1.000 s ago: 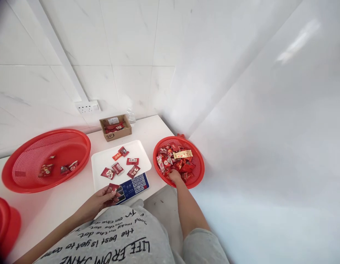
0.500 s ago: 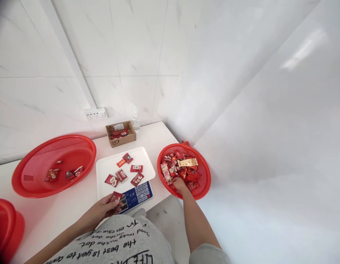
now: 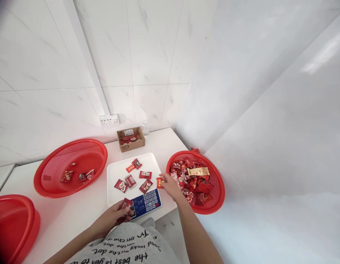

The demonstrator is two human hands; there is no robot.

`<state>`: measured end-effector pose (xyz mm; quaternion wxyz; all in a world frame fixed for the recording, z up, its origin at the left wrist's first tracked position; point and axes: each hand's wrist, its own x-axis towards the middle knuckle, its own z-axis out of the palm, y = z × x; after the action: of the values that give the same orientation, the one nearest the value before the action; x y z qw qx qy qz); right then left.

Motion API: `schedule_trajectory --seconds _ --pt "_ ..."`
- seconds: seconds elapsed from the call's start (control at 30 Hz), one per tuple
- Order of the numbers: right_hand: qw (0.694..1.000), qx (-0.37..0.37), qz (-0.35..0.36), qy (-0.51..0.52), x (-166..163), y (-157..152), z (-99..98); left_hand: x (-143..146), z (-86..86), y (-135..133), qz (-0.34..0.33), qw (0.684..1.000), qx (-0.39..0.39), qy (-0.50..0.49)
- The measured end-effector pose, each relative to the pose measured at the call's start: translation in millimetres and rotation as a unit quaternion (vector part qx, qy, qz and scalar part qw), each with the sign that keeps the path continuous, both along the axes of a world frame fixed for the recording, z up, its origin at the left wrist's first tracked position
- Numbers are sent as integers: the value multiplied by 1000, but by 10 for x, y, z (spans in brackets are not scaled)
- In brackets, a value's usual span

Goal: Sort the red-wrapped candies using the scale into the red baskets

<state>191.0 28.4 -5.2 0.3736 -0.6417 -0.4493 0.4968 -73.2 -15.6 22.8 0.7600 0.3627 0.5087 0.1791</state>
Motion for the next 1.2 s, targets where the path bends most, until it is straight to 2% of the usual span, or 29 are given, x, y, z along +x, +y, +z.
schedule_trajectory --seconds 0.13,0.3,0.37,0.5,0.63,0.77,0.87,0.93,1.0,1.1,1.13,1.2 --pt "995 15 88 47 -393 114 9 -28 4 -14 0 1000 3 7" --pt "996 59 59 -37 -583 103 18 -64 -44 -38 12 1000 0 4" --pt "995 53 77 -34 -636 21 56 -70 -75 -44 22 1000 -4 -9" --pt "985 -18 148 89 -772 -230 158 -32 -35 -37 8 999 -5 -46" --pt "948 -87 210 225 -861 -462 184 75 131 -15 -47 994 47 -91" --pt "921 -126 200 308 -851 -609 153 182 220 5 -104 986 63 -112" --pt "916 -133 190 328 -814 -691 168 236 170 23 -170 978 103 -57" --pt "922 -131 181 316 -770 -733 176 259 95 54 -228 959 166 6" --pt "946 -106 157 262 -685 -758 148 264 2 120 -262 925 263 84" --pt "995 -10 59 77 -431 -780 4 215 -147 308 -237 840 429 233" --pt "999 33 8 -7 -313 -792 -65 185 -197 389 -224 807 470 279" --pt "983 82 -66 -150 -50 -836 -215 113 -296 556 -223 756 511 342"
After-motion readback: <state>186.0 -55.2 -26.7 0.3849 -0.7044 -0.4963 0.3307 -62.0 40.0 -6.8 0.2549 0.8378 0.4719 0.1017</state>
